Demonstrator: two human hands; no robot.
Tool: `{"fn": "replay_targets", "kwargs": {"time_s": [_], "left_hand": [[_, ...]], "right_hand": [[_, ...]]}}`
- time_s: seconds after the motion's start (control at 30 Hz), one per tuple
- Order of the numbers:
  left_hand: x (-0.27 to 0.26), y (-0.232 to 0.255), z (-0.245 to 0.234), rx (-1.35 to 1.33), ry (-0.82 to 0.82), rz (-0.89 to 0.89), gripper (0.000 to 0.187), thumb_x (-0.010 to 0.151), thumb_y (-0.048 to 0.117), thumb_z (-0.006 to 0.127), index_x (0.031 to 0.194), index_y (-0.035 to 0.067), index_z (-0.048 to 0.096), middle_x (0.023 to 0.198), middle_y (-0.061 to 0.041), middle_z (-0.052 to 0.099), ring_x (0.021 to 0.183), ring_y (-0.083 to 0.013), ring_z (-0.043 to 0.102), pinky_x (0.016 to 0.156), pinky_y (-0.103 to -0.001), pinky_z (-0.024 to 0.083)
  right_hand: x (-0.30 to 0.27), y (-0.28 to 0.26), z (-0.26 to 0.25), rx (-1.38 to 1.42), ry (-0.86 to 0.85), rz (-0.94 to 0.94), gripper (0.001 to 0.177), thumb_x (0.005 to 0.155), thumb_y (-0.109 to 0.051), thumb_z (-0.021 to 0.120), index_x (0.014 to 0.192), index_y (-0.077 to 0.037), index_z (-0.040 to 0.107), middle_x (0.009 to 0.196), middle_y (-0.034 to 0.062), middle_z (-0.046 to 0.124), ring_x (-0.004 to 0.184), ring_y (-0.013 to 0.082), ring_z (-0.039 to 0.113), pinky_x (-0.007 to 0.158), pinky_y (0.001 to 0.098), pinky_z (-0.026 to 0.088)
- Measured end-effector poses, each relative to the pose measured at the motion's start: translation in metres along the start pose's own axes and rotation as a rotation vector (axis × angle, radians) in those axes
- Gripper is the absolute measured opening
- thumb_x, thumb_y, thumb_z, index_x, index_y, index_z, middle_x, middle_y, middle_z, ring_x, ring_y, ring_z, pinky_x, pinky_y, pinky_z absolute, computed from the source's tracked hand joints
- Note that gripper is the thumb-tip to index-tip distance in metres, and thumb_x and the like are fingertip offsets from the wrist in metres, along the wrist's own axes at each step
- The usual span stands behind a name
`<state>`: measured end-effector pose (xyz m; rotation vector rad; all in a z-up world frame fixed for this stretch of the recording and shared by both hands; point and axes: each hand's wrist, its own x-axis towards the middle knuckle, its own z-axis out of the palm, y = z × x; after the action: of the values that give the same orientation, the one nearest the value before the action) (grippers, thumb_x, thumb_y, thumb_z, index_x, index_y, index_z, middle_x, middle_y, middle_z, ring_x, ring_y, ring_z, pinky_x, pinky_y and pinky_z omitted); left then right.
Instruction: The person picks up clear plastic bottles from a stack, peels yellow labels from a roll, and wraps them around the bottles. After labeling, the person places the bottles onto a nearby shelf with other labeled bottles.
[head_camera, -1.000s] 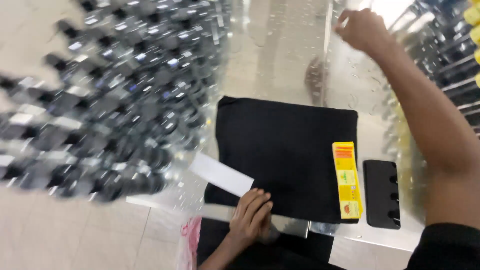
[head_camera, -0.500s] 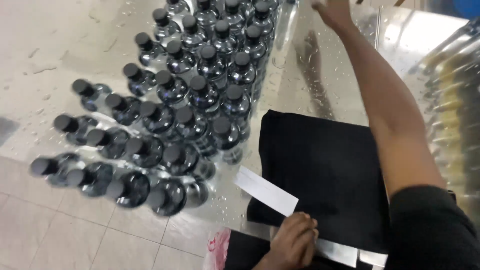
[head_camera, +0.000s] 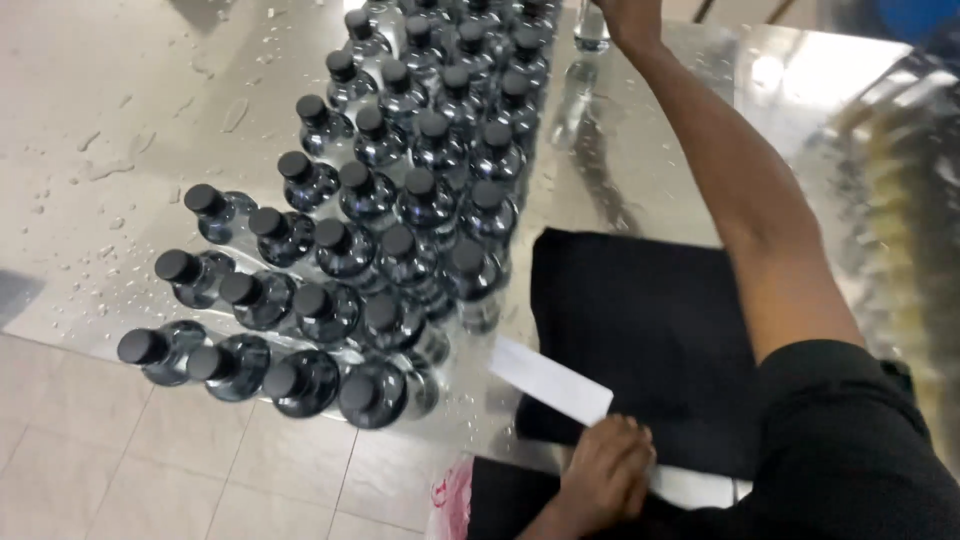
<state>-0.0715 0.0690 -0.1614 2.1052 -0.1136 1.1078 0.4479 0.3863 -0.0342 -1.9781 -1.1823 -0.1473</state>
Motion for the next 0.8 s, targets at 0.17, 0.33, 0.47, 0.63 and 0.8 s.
{"fn": "replay_targets", "kwargs": {"time_s": [0.17,0.33,0.47,0.63,0.8], "left_hand": [[0.028,0.015,-0.013,0.018,0.180,0.091,0.016,0.098,-0.015,0.061,0.113,-0.009,0.064,0.117,-0.027,0.067,0.107,-0.0421,0.069,0.099,-0.055,0.062],[0.017,-0.007,0.009,0.118,0.227,0.096,0.013,0.104,-0.002,0.057,0.101,-0.003,0.070,0.113,-0.022,0.075,0.110,-0.0389,0.074,0.103,-0.048,0.057],[0.022,-0.006,0.007,0.080,0.221,0.018,0.012,0.106,0.003,0.059,0.113,-0.002,0.067,0.119,-0.019,0.074,0.117,-0.0387,0.073,0.109,-0.050,0.057],[0.040,0.008,0.003,-0.053,0.241,-0.285,0.015,0.103,-0.001,0.063,0.116,0.002,0.069,0.119,-0.014,0.074,0.113,-0.0391,0.073,0.098,-0.053,0.058],[0.089,0.041,0.010,-0.207,0.052,-0.454,0.018,0.108,0.005,0.060,0.125,0.001,0.063,0.127,-0.017,0.067,0.123,-0.0414,0.068,0.104,-0.057,0.055]], "right_hand": [[-0.106,-0.019,-0.099,0.022,0.147,0.012,0.059,0.096,-0.029,0.096,0.126,-0.003,0.052,0.121,0.0176,0.073,0.104,0.0355,0.079,0.078,0.0461,0.066],[-0.275,-0.091,-0.204,-0.199,-0.199,0.420,0.071,0.085,-0.063,0.079,0.120,-0.002,0.071,0.109,0.0156,0.080,0.102,0.0325,0.076,0.082,0.0436,0.051],[-0.376,-0.090,-0.217,-0.129,-0.319,0.628,0.063,0.081,-0.067,0.080,0.108,-0.010,0.070,0.081,0.0041,0.077,0.074,0.0176,0.077,0.065,0.0335,0.049],[-0.434,-0.089,-0.209,0.175,-0.405,0.805,0.101,0.081,-0.055,0.091,0.157,0.000,0.054,0.115,0.0275,0.079,0.101,0.0397,0.081,0.068,0.0435,0.070],[-0.449,-0.126,-0.215,-0.074,-0.505,0.727,0.114,0.088,-0.071,0.073,0.171,-0.007,0.029,0.128,0.0344,0.074,0.124,0.0513,0.070,0.110,0.0620,0.055]]}}
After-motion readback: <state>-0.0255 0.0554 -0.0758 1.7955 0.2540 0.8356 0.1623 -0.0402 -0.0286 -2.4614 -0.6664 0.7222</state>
